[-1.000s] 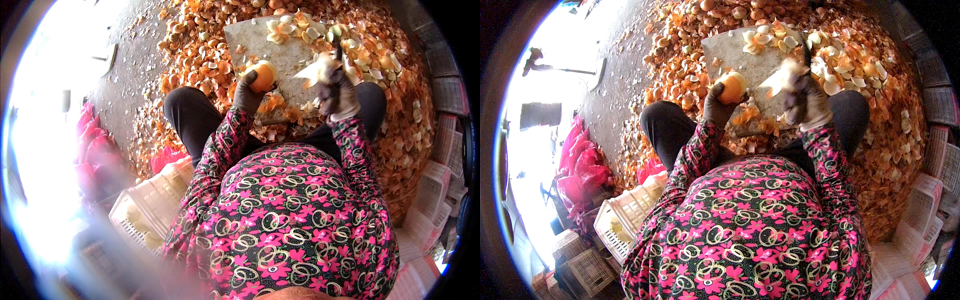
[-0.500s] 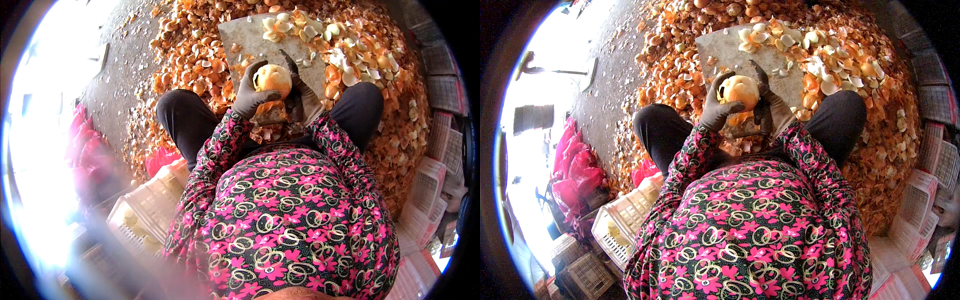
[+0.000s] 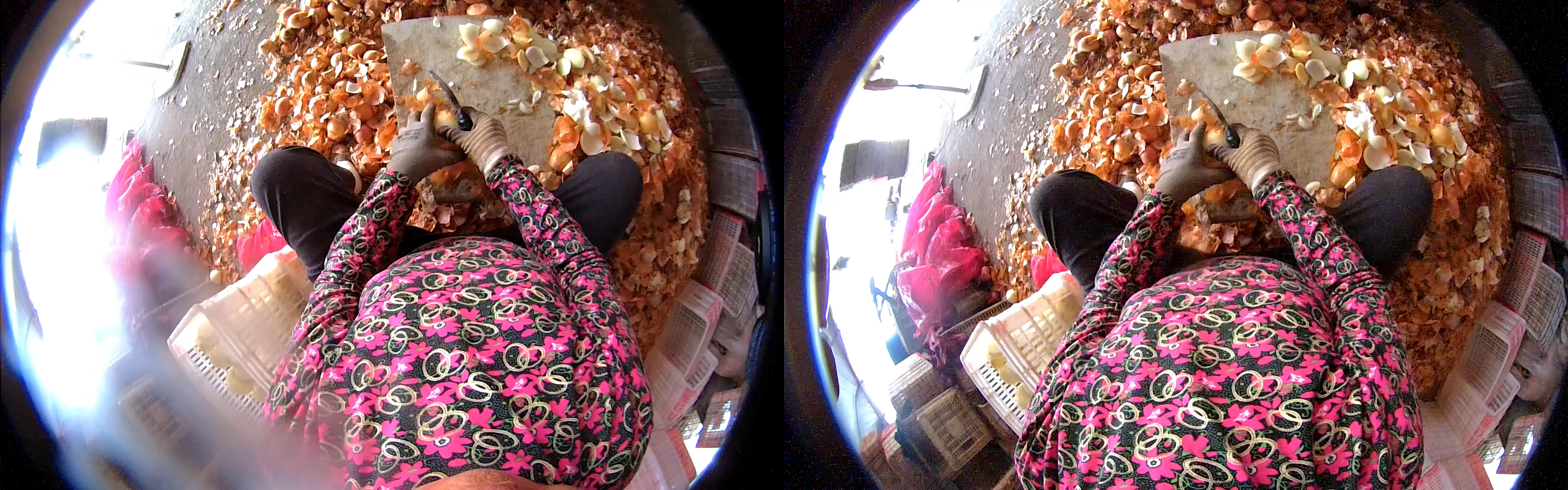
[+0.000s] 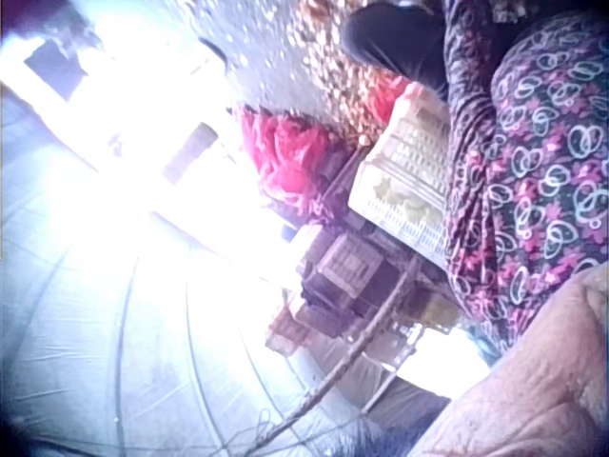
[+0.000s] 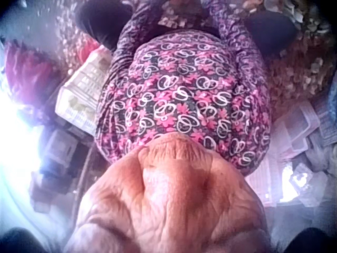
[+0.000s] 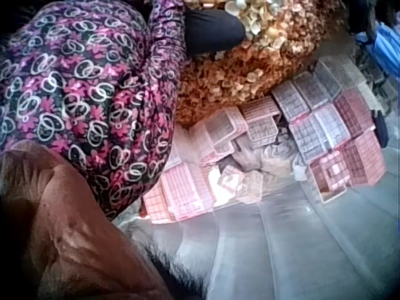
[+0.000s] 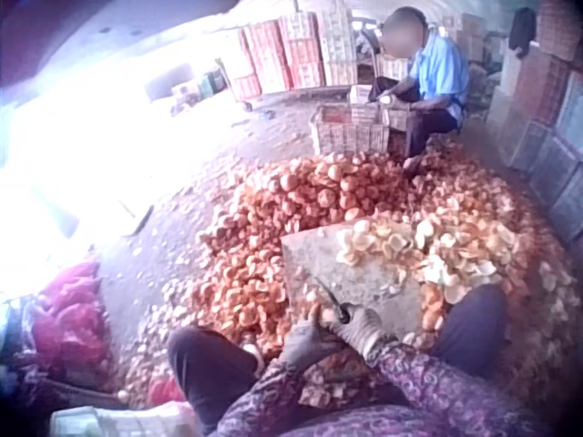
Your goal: The person sits on the floor and peels onions one by one using a small knife, placing the peeled onions into a white plastic basket. Onion skins accumulate on the floor around the person.
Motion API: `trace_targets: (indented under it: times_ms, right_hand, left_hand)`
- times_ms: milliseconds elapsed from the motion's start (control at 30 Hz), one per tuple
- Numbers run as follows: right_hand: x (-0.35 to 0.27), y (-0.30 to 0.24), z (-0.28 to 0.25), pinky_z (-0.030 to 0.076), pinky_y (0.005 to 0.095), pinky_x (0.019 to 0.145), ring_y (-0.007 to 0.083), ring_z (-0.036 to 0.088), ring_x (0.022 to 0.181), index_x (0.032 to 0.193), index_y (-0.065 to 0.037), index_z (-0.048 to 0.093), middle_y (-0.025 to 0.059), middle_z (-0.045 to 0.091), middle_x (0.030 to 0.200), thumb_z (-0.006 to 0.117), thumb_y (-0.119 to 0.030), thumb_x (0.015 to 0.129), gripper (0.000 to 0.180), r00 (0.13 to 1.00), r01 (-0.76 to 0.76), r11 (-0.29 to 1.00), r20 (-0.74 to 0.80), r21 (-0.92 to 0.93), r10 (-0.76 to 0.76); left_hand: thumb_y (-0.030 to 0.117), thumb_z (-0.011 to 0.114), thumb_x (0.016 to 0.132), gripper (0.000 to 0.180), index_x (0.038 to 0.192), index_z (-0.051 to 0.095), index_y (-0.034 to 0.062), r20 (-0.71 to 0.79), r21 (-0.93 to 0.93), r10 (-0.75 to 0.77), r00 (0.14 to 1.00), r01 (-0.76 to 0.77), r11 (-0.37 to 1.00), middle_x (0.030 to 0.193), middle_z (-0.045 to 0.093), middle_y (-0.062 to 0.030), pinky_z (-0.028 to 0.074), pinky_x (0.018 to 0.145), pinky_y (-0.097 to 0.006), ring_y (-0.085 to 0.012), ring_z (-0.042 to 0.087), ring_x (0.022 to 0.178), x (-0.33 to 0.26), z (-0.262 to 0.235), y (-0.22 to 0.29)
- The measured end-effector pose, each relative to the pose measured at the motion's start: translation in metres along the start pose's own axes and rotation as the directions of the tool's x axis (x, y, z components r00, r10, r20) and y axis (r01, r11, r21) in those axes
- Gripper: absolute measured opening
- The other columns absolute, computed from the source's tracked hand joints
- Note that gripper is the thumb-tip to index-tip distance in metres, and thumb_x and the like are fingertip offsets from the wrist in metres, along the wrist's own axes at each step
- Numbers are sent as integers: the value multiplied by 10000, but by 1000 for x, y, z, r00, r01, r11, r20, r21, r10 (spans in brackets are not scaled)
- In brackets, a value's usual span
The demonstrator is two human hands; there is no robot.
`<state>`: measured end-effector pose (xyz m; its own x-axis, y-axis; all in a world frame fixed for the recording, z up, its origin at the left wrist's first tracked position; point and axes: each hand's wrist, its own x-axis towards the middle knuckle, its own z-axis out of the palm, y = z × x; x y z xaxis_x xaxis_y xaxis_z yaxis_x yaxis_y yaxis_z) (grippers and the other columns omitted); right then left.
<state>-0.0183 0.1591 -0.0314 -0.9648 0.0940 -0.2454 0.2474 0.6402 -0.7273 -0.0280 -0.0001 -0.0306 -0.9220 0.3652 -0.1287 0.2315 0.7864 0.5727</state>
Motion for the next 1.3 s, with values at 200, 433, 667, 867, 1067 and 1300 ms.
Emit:
trace_targets:
  times_ms: [200,433,667,867,1067,1300]
  right_hand:
    - [-1,13,3,490,384,776,332,641,812,1045,-6,652,198,686,902,728,-378,791,457,999,-30,970,39,240,22]
    - [-22,37,-20,488,399,765,335,643,817,1018,-40,654,191,684,897,669,-416,838,417,996,-68,993,-56,94,73]
    - [-58,26,-18,490,463,776,413,624,884,1038,-13,606,245,657,891,578,-447,883,462,990,-102,916,54,-389,133]
    - [-69,0,-17,483,466,854,403,617,964,1098,-18,577,245,654,978,600,-401,860,451,947,-172,906,190,-388,261]
    - [-68,-18,-29,502,436,861,326,643,981,1420,-147,391,193,664,1052,553,-297,891,573,914,-131,845,266,-519,306]
    - [-55,4,-4,537,422,733,303,681,872,1280,-26,500,209,684,935,533,-129,866,428,935,-37,830,274,-557,226]
  left_hand:
    - [420,830,616,995,1392,345,29,69,-220,-110,992,123,968,1222,506,-242,445,957,-416,-387,522,1139,-2,-2,-4]
    - [316,843,590,904,1325,418,4,-10,-469,-69,998,56,882,1212,511,-232,442,960,-414,-362,520,1134,2,20,-24]
    - [296,820,593,858,1287,411,1,14,-296,-78,997,79,952,1185,505,-248,448,939,-423,-392,511,1123,0,14,-7]
    - [340,843,589,917,1311,378,18,52,-46,-44,998,46,998,1140,519,-248,476,880,-446,-396,549,1068,0,7,9]
    - [353,861,562,956,1314,376,15,95,-30,-52,994,55,998,1118,527,-250,481,881,-449,-396,550,1063,4,3,12]
    - [363,865,544,984,1321,381,3,78,-36,-61,995,64,997,1129,524,-254,478,892,-446,-403,547,1062,-1,4,14]
